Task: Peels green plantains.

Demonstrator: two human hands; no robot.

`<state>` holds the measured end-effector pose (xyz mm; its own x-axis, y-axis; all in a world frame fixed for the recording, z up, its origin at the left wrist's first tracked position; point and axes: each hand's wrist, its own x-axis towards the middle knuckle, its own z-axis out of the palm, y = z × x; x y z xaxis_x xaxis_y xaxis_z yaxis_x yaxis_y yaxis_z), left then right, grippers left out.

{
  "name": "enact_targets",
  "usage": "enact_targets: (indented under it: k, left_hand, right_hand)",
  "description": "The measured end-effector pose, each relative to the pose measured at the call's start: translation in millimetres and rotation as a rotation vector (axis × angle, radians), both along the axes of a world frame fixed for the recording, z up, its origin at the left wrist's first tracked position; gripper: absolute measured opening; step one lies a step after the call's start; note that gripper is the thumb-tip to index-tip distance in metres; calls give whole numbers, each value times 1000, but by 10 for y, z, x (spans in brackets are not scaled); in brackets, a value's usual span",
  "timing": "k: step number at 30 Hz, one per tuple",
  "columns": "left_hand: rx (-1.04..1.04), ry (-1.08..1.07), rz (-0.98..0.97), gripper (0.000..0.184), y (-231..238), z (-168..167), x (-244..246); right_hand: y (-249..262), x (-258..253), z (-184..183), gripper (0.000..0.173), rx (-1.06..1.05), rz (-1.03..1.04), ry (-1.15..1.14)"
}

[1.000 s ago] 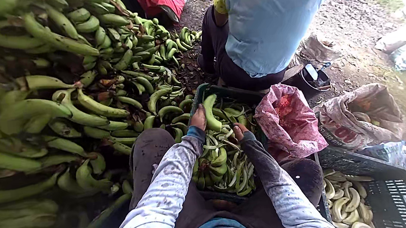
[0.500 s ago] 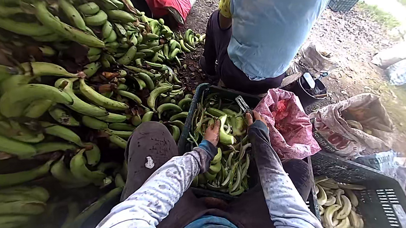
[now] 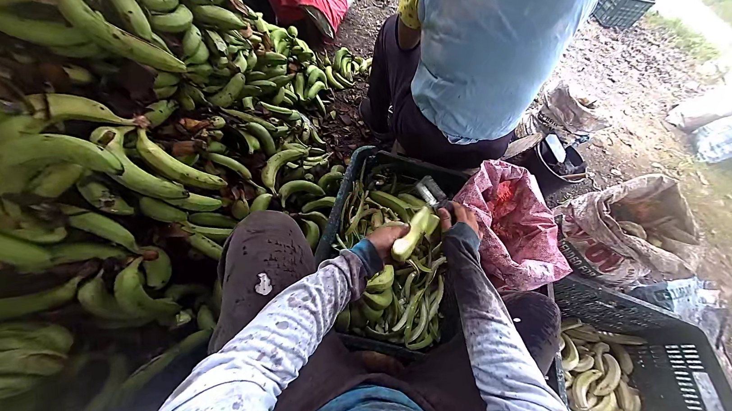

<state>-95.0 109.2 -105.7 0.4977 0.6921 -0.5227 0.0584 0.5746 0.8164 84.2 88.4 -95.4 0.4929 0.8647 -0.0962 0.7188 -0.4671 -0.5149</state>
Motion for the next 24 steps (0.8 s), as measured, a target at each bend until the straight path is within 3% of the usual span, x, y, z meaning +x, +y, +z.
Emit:
enact_targets:
  k: [2, 7, 9, 11, 13, 16, 18, 20, 24]
  left_hand:
    - [69, 21, 4, 43, 9, 9, -23]
    - [557, 88, 448, 47, 415, -74, -184]
    - [703, 76, 620, 52, 551, -104, -235]
    - [713, 67, 670, 52, 536, -39, -227]
    - [568, 67, 472, 49, 421, 42, -189]
    - [417, 144, -158, 47, 312, 44, -167]
    - [415, 173, -384, 49, 316, 21, -168]
    - [341, 88, -140, 48, 299, -48, -154]
    - [225, -1, 706, 58, 450, -53, -98]
  right_hand:
    - [37, -44, 88, 49, -10, -55, 115]
    - [-189, -485, 138, 47, -150, 383, 172]
    - [-281, -554, -50, 48, -2, 447, 164]
    - [-289, -532, -86, 48, 35, 426, 115]
    - [-200, -409, -25, 48, -55, 342, 26]
    - [-48, -172, -19, 48, -48, 100, 7]
    - [-33, -142, 31, 47, 1, -4, 74]
    - [-59, -222, 89, 47, -15, 37, 118]
    - [-191, -539, 66, 49, -118, 286, 108]
